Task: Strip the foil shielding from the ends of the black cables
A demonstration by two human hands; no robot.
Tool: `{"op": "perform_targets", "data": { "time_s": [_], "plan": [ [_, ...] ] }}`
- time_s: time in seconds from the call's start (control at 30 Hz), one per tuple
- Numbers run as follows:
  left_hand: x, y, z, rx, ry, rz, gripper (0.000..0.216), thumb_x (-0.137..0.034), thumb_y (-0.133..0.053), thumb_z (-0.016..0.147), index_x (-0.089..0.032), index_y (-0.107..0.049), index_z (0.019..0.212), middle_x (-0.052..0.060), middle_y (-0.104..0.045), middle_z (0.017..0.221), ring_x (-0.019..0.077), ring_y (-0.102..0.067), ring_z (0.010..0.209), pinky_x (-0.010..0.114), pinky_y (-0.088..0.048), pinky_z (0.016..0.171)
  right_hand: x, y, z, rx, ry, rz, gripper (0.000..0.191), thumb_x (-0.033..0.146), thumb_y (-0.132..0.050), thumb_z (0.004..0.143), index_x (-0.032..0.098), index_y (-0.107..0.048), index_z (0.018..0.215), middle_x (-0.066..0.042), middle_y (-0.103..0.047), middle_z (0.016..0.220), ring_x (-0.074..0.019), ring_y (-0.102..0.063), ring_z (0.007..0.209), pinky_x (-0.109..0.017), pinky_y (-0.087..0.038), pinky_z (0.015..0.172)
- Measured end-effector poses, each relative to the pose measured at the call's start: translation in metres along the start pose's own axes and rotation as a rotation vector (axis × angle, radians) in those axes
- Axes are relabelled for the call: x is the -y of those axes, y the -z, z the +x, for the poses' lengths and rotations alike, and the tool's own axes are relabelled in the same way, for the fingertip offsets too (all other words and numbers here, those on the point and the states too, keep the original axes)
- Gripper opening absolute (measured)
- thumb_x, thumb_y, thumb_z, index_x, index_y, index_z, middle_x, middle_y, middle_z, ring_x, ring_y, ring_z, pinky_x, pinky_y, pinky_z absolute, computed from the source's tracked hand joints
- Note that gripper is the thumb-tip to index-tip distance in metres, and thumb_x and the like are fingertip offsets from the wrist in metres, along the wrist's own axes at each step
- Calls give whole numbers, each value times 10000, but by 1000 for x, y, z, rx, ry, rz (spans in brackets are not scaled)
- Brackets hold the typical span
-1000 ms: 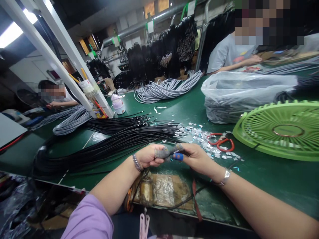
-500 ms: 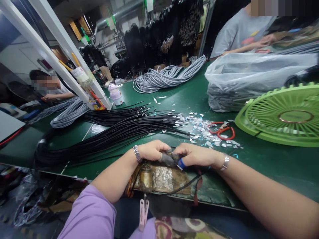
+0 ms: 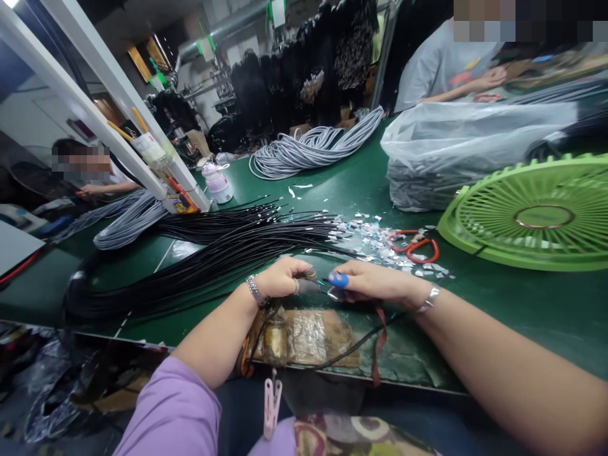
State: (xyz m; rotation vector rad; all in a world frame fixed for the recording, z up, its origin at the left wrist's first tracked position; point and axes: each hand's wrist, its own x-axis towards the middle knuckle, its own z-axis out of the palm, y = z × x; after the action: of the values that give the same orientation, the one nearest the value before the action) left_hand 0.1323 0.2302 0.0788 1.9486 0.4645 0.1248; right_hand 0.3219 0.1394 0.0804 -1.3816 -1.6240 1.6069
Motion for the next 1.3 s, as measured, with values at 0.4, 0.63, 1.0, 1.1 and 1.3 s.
{"op": "perform_targets", "data": {
  "time_s": [0.4, 0.63, 1.0, 1.1, 1.3],
  "plan": [
    [-1, 0, 3, -73, 56, -139, 345, -406, -753, 567, -112, -579, 612, -48, -461, 549, 66, -372, 544, 205, -336, 537, -11, -15, 15, -475, 223, -95, 343, 481, -576, 664, 195, -445, 529, 54, -370, 521, -94, -319, 523, -241, -255, 484],
    [-25, 4, -16, -205, -15, -176, 401, -456, -782, 558, -101, -608, 624, -27, -512, 550, 67, -422, 520, 201, -353, 517, -17, -9, 24, -584, 160, -97, 307, 471, -487, 713, 220, -426, 546, 56, -395, 487, -107, -344, 479, -247, -261, 469],
    [-41, -55, -222, -990, 36, -165, 429, -525, -732, 648, -119, -596, 619, -35, -465, 417, 36, -333, 340, 175, -255, 360, -16, -4, 14, -608, 258, -393, 248, 443, -534, 737, 215, -575, 649, 9, -483, 491, -159, -425, 483, -290, -306, 480],
    [-20, -102, -257, -1101, 225, -284, 496, -600, -725, 605, -128, -573, 626, -50, -458, 403, 32, -316, 326, 166, -235, 340, -11, -10, 4, -523, 299, -355, 394, 567, -501, 773, 197, -635, 755, 21, -423, 457, -143, -380, 426, -294, -282, 438],
    [8, -154, -261, -1049, 389, -346, 541, -640, -736, 542, -131, -569, 618, -56, -475, 427, 32, -358, 370, 161, -299, 381, 11, -63, -25, -152, 384, -288, 566, 762, -479, 719, 213, -590, 634, 22, -387, 443, -113, -311, 402, -275, -251, 388]
  ]
}}
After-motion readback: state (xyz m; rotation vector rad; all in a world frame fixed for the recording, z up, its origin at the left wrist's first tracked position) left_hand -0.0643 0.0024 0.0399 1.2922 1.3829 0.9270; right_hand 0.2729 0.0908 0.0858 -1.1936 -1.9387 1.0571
